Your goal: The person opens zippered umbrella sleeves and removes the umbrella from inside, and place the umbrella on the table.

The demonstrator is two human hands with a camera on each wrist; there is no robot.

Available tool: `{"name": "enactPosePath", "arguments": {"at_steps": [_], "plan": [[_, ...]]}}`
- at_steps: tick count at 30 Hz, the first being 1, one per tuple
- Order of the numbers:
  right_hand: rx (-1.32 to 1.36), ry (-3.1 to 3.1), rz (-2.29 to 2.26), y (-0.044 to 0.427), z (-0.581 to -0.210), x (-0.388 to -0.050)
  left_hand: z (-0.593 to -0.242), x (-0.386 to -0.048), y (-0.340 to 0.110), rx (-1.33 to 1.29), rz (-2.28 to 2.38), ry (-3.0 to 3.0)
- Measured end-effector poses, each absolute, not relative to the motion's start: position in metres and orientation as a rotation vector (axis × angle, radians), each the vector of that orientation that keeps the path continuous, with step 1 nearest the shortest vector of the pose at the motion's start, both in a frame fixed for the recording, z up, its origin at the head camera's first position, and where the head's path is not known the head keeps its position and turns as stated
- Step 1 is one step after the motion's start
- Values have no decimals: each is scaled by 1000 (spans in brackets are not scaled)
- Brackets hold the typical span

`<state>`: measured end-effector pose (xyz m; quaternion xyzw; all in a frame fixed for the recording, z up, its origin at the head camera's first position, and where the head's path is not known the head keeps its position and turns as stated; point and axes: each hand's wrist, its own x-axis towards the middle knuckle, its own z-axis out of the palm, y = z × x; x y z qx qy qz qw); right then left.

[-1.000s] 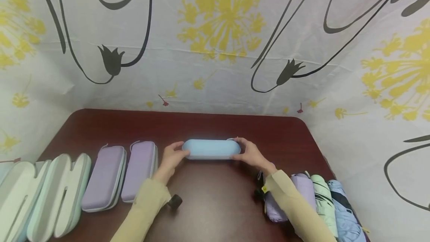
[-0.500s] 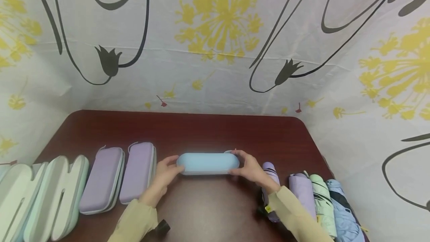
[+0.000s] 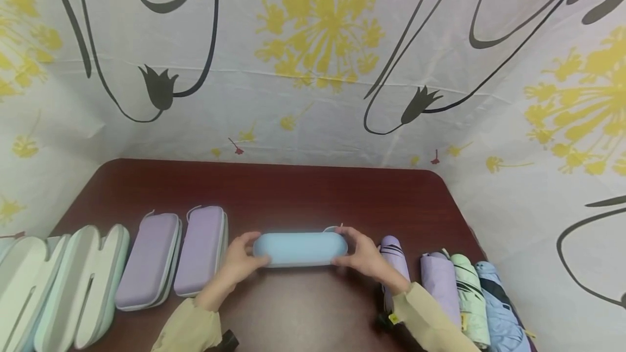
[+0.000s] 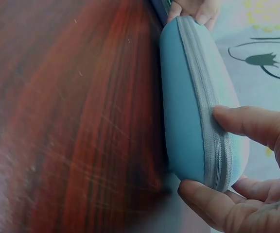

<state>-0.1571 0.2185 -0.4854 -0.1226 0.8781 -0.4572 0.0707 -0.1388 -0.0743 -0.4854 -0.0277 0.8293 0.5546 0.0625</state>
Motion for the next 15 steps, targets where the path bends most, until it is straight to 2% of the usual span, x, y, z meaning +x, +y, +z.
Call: {"name": "enactPosePath", "arguments": {"at_steps": [8,15], "plan": [[-432,2665,-1340,221,-487,-154,-482,-133,-79,88,1399,2697],[-444,2468,-1422,230,-478,-168,-478,-136,-77,291,1227,2827]]}}
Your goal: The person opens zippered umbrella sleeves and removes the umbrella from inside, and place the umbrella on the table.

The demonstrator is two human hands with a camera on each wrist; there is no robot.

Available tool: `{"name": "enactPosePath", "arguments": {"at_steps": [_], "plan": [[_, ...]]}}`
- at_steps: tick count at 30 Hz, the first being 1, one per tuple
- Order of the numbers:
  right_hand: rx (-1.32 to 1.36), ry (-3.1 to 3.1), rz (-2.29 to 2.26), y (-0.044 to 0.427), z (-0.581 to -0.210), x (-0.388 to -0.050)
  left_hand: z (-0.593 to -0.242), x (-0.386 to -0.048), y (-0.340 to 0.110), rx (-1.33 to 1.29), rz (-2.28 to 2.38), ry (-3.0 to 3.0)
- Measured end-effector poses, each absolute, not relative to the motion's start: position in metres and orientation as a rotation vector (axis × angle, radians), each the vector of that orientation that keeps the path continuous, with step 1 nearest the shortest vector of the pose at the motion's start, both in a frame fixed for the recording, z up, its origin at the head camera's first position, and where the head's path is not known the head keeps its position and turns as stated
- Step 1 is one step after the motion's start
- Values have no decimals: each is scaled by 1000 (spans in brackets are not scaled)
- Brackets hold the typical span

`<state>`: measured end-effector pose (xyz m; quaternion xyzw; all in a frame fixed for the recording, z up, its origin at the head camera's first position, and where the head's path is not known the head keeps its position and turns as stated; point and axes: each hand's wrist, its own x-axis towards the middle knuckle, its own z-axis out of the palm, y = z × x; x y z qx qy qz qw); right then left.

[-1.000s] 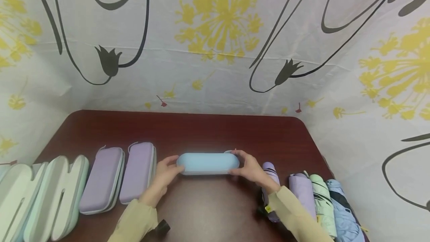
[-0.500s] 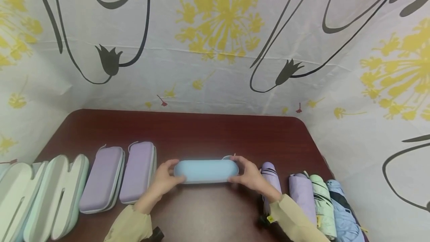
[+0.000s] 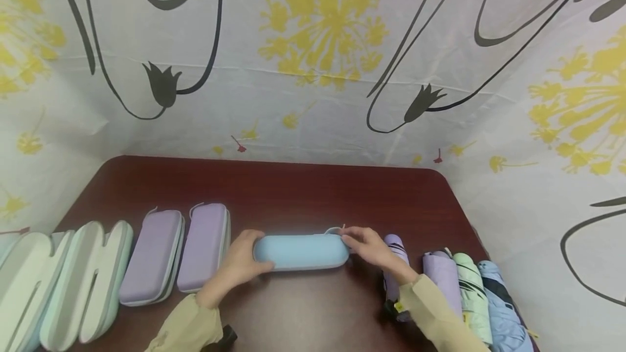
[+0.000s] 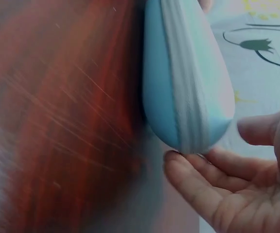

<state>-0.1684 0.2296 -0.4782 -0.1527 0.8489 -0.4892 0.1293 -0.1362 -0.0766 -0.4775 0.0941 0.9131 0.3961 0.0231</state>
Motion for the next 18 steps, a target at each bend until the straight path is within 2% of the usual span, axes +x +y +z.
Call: {"name": "enactPosePath", "arguments": {"at_steps": [9,18], "plan": [[-399,2377,-1292,228,-477,-192,-479,-136,-76,414,1164,2837],[-474,2279,-1223,220,-480,-209,-480,-132,-73,547,1031,2920]]}}
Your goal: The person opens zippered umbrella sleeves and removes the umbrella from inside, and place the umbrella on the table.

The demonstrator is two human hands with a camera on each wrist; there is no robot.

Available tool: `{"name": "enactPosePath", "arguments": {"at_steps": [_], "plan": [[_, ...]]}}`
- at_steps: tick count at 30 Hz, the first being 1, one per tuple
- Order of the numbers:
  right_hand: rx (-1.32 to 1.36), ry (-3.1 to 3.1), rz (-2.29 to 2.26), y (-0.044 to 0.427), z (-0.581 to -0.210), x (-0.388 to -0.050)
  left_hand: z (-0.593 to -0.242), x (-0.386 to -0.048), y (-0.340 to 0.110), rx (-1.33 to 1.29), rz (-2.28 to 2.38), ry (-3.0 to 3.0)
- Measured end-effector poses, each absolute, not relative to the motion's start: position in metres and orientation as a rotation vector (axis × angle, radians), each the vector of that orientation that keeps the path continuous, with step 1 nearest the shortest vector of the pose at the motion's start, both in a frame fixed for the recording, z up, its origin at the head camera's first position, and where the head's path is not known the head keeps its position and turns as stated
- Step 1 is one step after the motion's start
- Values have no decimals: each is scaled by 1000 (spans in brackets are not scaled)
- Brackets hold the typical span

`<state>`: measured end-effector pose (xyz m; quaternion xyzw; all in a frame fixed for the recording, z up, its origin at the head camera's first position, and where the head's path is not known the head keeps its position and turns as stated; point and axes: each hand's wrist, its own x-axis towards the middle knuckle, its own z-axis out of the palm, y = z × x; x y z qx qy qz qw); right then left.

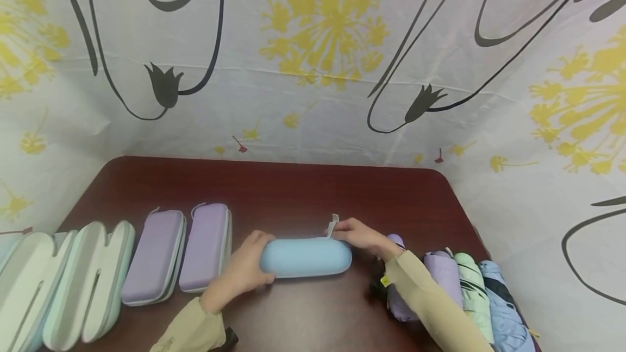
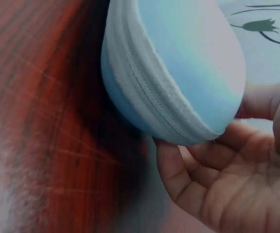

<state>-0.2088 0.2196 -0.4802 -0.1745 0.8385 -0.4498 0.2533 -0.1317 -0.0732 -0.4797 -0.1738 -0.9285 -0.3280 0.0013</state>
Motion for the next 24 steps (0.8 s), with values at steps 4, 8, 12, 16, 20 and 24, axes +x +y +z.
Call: {"name": "enactPosePath", "arguments": {"at_steps": [4,8,12,16,20,24], "plan": [[-464,2238,-1209,221,-483,-215,-478,-130,-72,-570,-1011,-2903],[-467,2271,-1202,224,-482,-218,-477,-130,-72,-568,-1011,-2906],[-515,2303,-1236,226,-481,-219,-475,-130,-72,-564,-1014,-2907],[-652,2395,-1200,226,-480,-217,-475,-131,-72,-557,-1018,-2916],[-883,2567,-1053,224,-479,-214,-476,-132,-72,-559,-1032,-2919],[-1067,2672,-943,223,-479,-211,-477,-132,-72,-574,-1051,-2907]]}}
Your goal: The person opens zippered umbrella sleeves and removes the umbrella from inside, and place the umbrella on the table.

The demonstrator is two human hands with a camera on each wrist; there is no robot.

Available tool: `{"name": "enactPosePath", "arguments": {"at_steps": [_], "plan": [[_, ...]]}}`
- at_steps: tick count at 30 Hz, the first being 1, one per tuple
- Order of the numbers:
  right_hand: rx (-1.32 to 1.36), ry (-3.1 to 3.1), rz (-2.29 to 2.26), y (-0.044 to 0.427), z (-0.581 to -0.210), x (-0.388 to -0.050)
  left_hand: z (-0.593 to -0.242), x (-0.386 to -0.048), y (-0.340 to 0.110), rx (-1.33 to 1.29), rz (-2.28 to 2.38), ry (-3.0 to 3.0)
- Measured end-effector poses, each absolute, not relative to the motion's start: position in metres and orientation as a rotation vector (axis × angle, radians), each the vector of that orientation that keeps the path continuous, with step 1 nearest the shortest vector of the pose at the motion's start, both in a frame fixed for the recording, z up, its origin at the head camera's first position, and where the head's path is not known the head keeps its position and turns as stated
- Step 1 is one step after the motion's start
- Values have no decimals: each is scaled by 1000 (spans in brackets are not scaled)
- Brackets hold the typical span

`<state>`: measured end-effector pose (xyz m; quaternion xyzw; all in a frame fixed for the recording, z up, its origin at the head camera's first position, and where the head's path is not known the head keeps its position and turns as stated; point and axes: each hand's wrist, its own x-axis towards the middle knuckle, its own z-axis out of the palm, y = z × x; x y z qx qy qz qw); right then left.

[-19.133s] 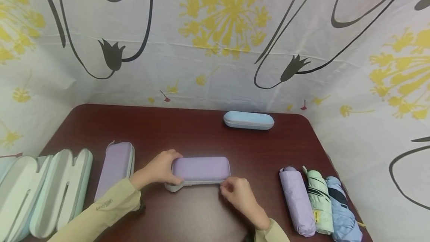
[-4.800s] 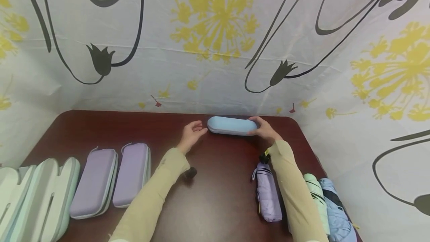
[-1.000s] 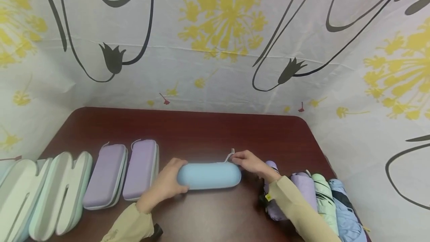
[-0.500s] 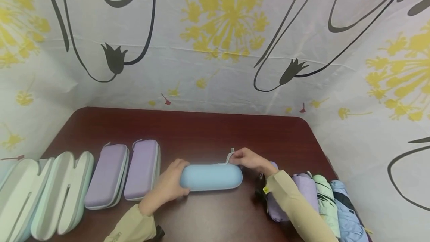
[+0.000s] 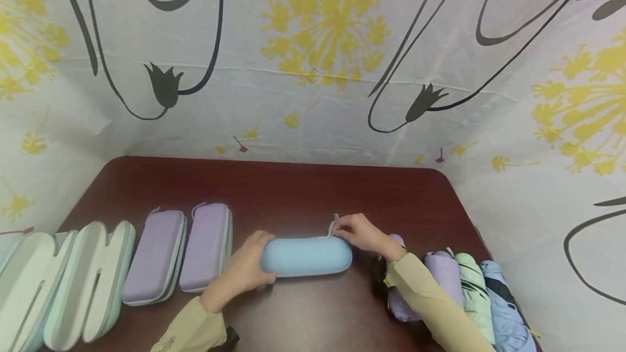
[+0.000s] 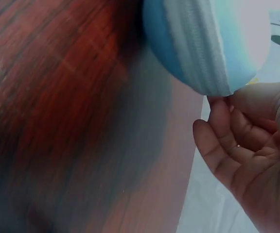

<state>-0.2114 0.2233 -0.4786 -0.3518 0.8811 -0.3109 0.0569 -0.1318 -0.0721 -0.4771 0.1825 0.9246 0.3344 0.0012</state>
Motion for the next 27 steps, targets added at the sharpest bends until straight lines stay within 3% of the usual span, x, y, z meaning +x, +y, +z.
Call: {"name": "enactPosePath", "arguments": {"at_steps": [12,27], "plan": [[-1267,2720,-859,229,-478,-212,-481,-134,-74,613,1096,2917],[-1004,2887,-648,241,-467,-188,-484,-132,-74,557,1129,2939]]}}
